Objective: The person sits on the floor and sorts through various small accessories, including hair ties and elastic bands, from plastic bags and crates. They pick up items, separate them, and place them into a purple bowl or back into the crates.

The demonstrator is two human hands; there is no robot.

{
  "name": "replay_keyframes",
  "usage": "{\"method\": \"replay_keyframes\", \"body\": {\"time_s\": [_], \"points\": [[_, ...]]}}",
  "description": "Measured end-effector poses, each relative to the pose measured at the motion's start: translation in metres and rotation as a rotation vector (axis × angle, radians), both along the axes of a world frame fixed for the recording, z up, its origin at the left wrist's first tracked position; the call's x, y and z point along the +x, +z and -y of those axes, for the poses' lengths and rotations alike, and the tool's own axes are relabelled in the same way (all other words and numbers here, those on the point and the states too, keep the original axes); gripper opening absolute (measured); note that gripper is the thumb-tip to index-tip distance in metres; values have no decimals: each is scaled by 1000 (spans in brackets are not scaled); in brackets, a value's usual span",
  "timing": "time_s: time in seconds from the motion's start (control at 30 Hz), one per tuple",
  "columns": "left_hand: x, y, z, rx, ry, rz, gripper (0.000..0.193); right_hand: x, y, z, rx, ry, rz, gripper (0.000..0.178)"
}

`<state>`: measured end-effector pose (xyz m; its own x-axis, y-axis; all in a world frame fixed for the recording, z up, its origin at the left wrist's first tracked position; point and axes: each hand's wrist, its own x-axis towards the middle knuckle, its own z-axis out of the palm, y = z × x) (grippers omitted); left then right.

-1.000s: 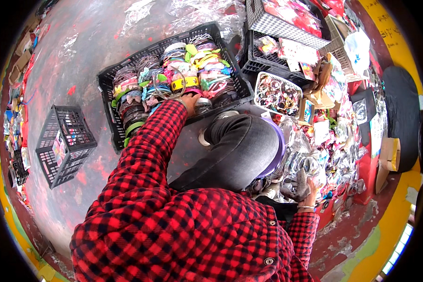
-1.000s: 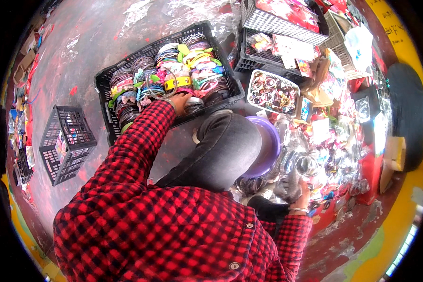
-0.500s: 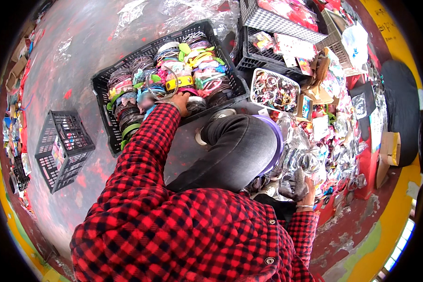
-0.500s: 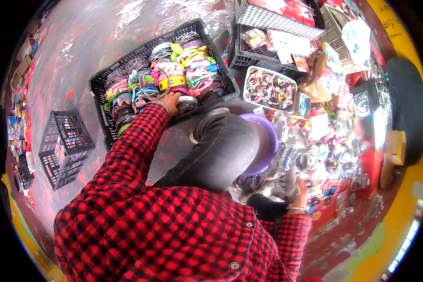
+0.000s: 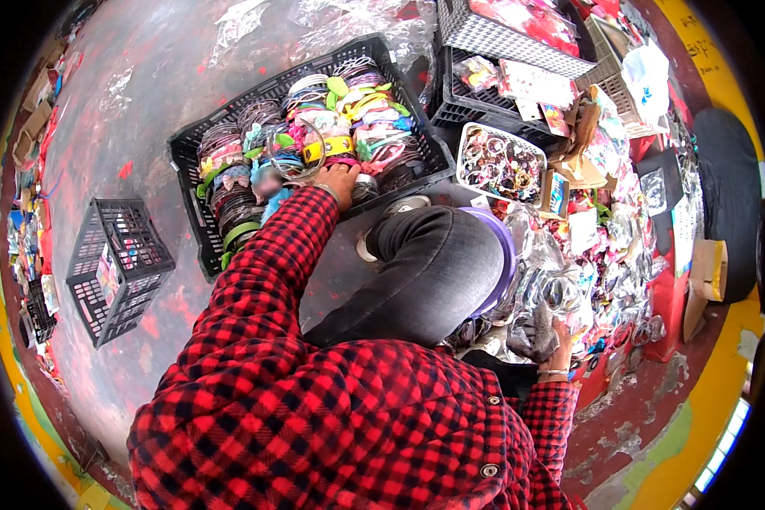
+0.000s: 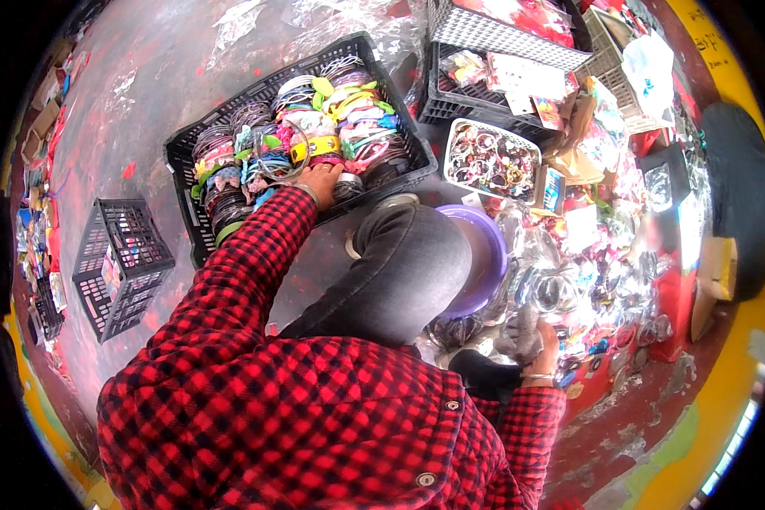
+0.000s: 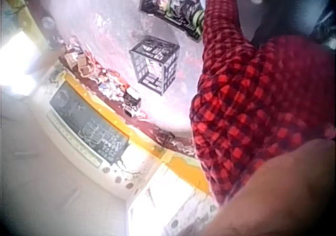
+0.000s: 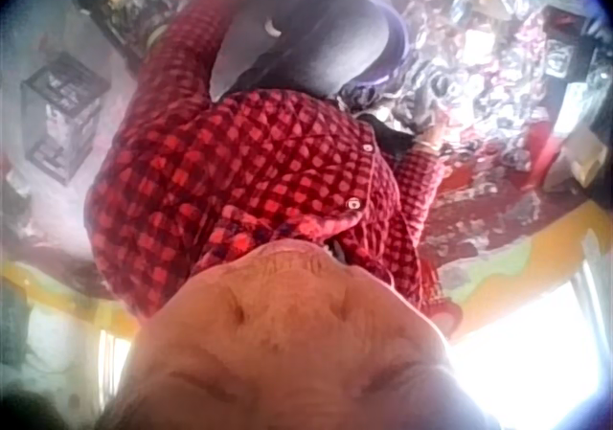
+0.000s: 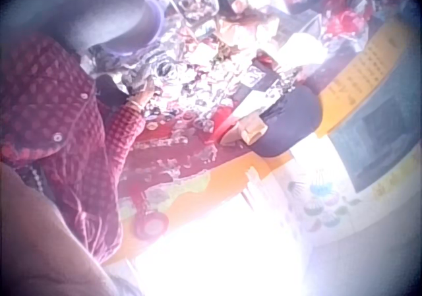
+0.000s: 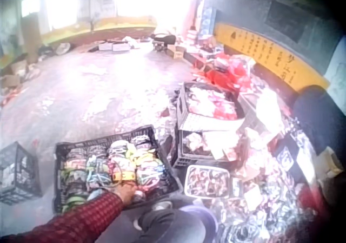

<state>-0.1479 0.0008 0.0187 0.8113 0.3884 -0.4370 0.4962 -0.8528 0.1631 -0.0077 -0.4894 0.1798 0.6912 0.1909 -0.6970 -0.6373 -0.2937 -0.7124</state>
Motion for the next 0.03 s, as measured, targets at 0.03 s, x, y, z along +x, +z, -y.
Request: {"method": "replay_keyframes", "body": {"time_s": [0.03], "points": [[1, -2, 0, -5, -2, -15, 64, 0, 0, 0, -1, 0, 1, 28]]}}
